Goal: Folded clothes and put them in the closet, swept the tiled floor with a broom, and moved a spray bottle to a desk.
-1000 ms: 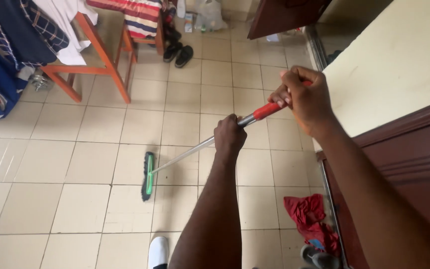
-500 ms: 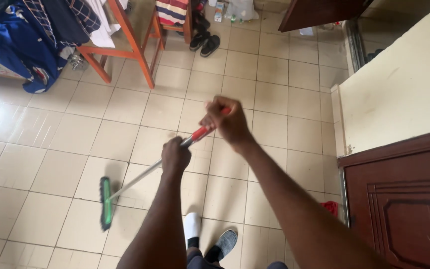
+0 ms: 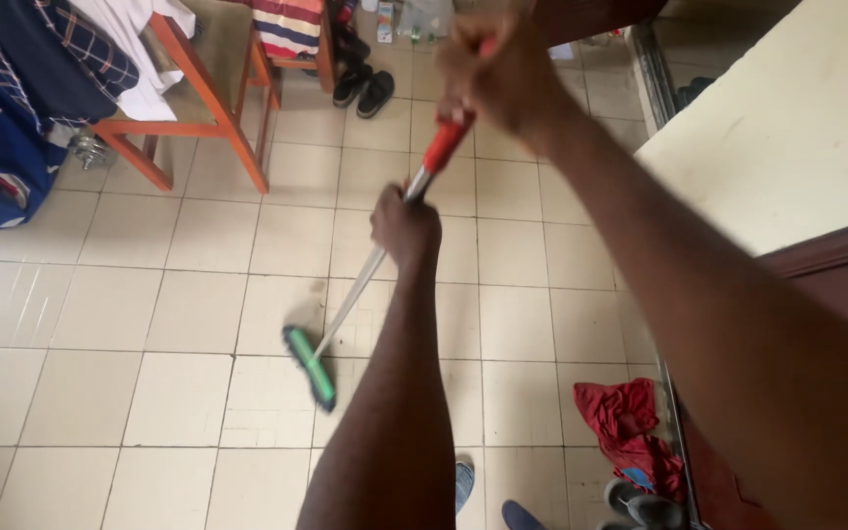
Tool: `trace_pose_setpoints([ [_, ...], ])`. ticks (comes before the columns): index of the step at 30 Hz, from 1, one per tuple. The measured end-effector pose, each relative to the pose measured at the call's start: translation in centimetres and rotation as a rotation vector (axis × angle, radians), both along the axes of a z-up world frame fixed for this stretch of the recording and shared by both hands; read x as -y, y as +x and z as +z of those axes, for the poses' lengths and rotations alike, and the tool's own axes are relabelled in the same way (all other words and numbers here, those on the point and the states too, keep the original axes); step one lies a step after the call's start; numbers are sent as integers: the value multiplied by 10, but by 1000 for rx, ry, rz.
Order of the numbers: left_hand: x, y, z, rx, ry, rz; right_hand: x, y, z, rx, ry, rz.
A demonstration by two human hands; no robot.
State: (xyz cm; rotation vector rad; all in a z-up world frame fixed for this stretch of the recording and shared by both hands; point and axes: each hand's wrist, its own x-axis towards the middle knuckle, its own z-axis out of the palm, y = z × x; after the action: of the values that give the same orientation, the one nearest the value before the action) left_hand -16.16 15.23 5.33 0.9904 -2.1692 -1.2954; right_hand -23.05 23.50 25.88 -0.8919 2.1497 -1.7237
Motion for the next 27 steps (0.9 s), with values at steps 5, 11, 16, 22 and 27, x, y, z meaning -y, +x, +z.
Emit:
trace_pose_setpoints([
  [5, 30, -24, 15, -128, -59, -64, 22, -8, 37, -11, -7, 65],
  [11, 107, 9, 31, -102, -247, -107, 84, -1, 37, 21, -76, 202],
  [16, 164, 55, 1, 117, -175, -103, 132, 30, -19, -13, -136, 92],
  [22, 161, 112, -103, 260, -294, -122, 114, 78, -133, 156, -176, 43],
  [27, 94, 89, -126, 168, -263, -207, 44, 59, -156, 263, -202, -73],
])
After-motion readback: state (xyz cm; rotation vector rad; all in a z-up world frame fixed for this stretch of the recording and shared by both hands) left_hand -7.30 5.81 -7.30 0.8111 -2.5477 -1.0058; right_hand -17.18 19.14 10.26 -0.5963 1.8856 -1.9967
